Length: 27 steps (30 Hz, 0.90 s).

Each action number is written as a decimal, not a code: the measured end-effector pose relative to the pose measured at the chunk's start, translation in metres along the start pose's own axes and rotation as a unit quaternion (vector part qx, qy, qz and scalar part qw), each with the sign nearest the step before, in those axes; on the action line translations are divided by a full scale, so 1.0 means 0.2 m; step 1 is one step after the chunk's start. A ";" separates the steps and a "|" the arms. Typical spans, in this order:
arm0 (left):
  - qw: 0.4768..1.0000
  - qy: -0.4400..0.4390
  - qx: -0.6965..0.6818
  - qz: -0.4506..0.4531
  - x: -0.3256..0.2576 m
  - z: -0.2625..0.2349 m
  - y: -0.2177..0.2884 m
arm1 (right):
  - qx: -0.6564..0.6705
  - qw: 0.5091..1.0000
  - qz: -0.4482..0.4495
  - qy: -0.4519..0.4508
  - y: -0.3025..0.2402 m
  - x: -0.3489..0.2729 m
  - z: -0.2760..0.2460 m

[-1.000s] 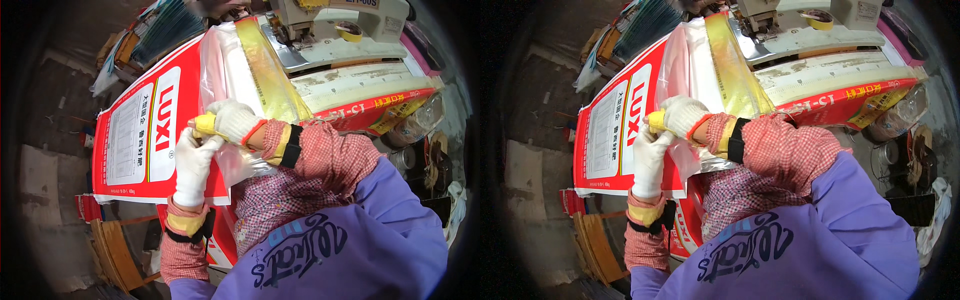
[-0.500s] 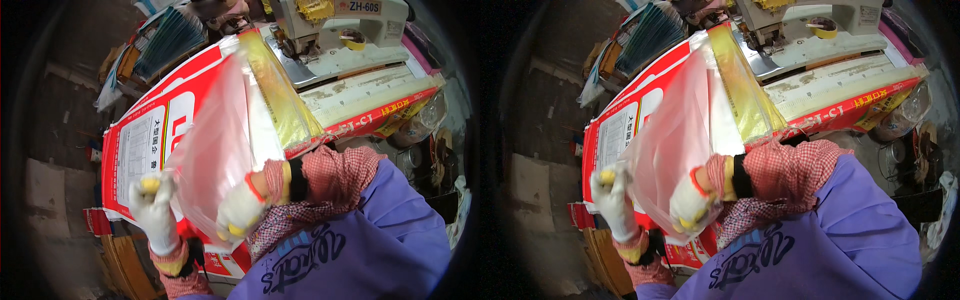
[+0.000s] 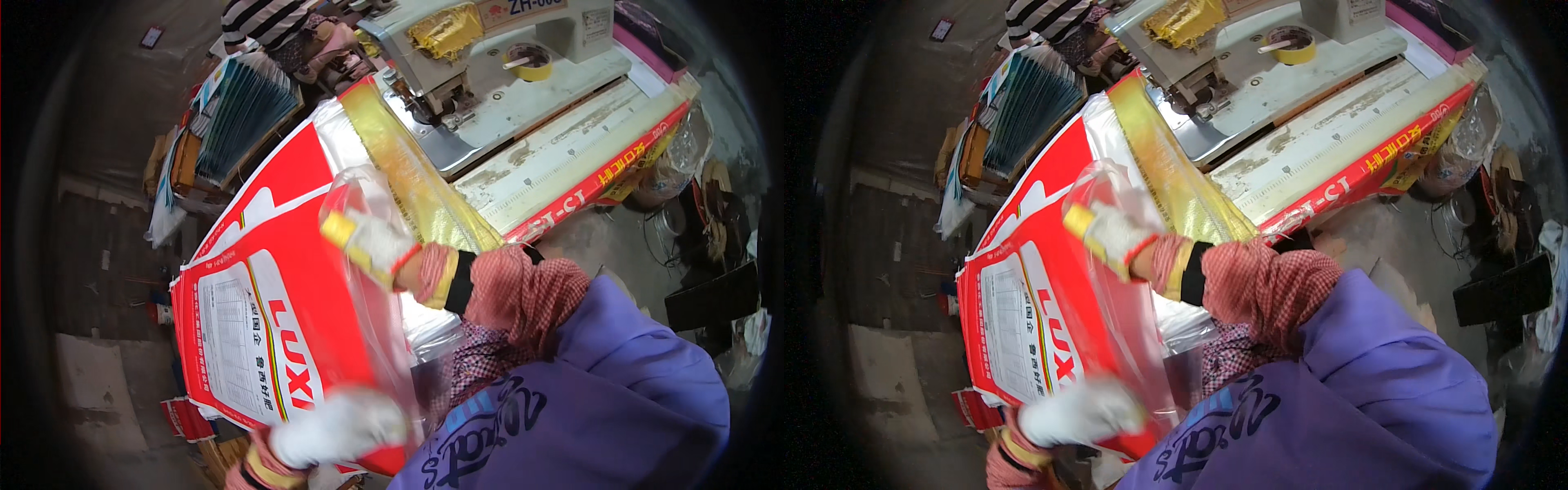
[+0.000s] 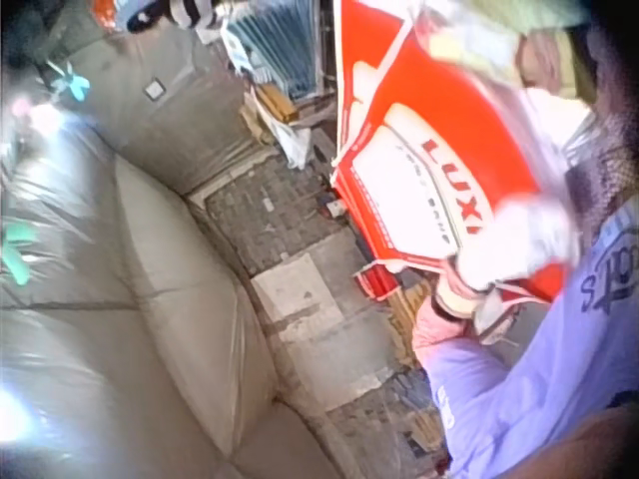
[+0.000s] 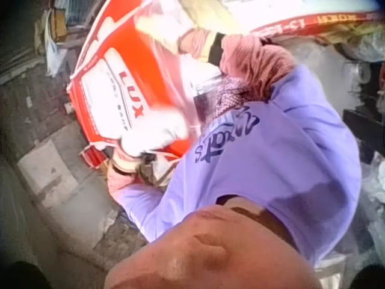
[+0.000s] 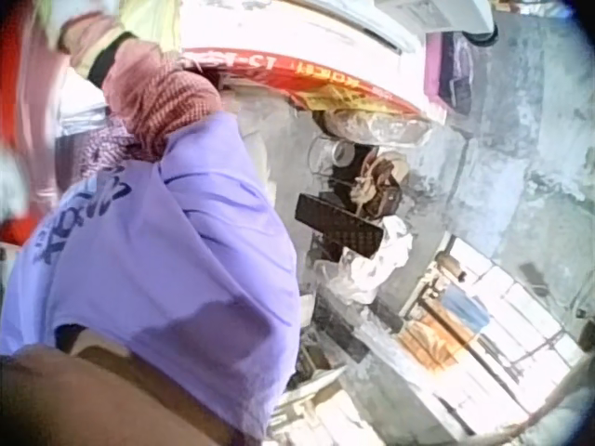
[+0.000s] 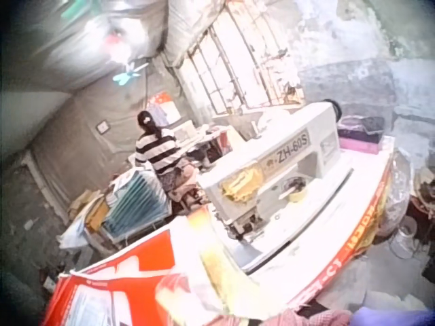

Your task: Insert clear plastic inner liners into large woven plastic fertilizer bags and position them under an industrial sewing machine line.

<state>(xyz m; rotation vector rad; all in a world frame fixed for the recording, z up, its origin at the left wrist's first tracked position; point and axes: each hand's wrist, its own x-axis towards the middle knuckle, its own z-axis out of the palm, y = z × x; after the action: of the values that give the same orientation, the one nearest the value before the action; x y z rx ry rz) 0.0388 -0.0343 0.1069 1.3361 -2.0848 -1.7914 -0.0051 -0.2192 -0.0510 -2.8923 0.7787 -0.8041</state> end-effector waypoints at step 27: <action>0.425 0.301 0.806 -0.281 0.64 -1.22 0.35 | 0.484 0.864 -0.108 -0.088 -0.48 -0.27 -0.20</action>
<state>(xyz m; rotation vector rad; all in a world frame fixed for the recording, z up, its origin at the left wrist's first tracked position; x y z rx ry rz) 0.0606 -0.3083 0.1831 2.2964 -2.4484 1.6436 -0.0216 -0.1058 -0.0253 -2.0793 -0.0266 -0.6537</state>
